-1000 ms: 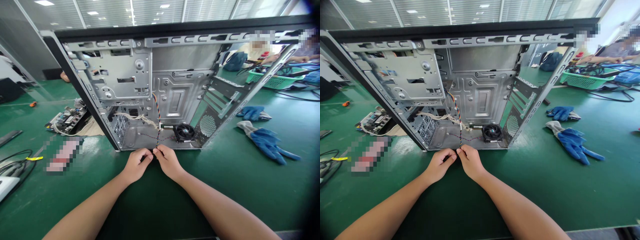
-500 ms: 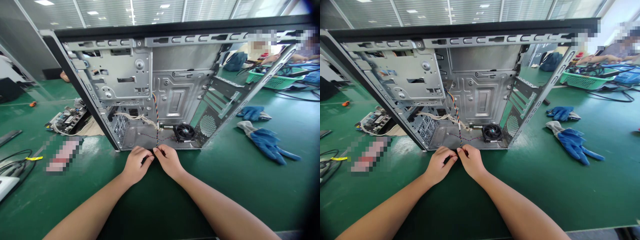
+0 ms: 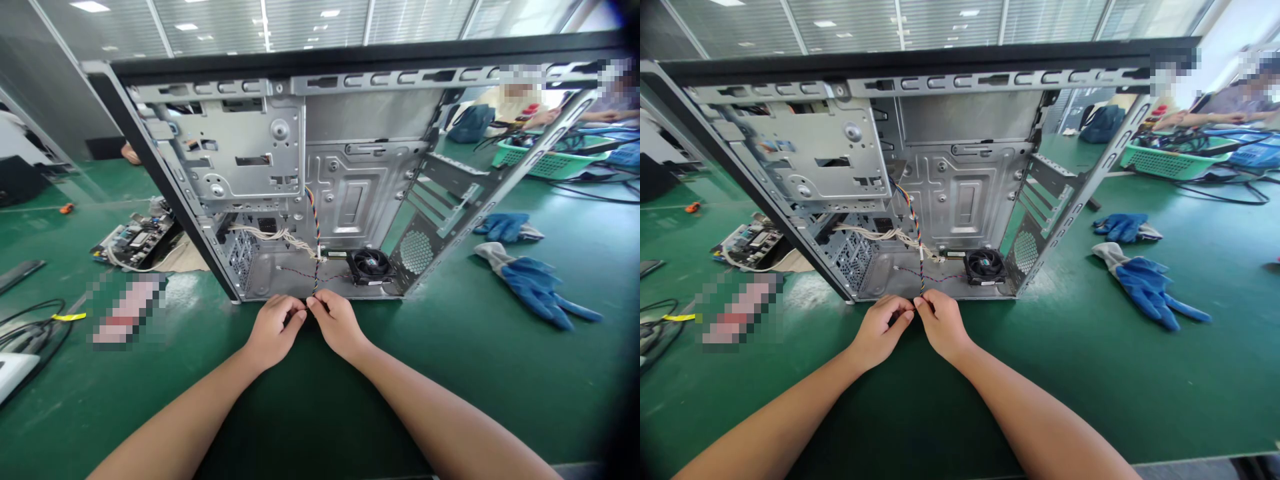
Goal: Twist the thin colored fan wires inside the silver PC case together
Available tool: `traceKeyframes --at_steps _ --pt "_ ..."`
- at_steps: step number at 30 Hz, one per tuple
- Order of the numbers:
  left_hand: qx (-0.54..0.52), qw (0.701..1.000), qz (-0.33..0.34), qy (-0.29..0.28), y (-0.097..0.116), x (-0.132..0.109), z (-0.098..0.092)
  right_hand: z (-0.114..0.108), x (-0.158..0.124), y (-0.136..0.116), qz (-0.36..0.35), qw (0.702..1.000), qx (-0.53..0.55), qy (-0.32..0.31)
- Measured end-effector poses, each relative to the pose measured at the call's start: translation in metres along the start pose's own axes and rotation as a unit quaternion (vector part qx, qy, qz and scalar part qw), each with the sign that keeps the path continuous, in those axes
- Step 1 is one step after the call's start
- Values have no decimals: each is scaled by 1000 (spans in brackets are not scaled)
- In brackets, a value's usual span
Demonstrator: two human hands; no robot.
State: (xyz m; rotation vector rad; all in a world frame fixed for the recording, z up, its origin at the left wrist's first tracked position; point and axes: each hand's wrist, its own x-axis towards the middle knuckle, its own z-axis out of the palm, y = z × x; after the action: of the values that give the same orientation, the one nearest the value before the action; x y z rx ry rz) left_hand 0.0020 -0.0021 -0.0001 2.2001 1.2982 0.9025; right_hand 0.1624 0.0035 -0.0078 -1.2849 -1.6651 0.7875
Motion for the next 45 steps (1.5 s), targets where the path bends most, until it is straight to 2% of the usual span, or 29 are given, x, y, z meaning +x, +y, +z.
traceKeyframes --at_steps 9,15,23,29,45 --pt "-91 993 -58 -38 0 4 -1 0 0 0 -22 1000 7 -10" --pt "-128 988 -76 -44 0 4 -1 0 0 0 -14 1000 5 -13" --pt "12 999 29 10 2 1 -3 0 0 0 10 1000 8 -2" --pt "58 997 52 15 4 0 -3 1 0 1 6 1000 -8 -3" --pt "-70 996 -51 -23 -1 4 -3 0 1 2 3 999 5 -33"
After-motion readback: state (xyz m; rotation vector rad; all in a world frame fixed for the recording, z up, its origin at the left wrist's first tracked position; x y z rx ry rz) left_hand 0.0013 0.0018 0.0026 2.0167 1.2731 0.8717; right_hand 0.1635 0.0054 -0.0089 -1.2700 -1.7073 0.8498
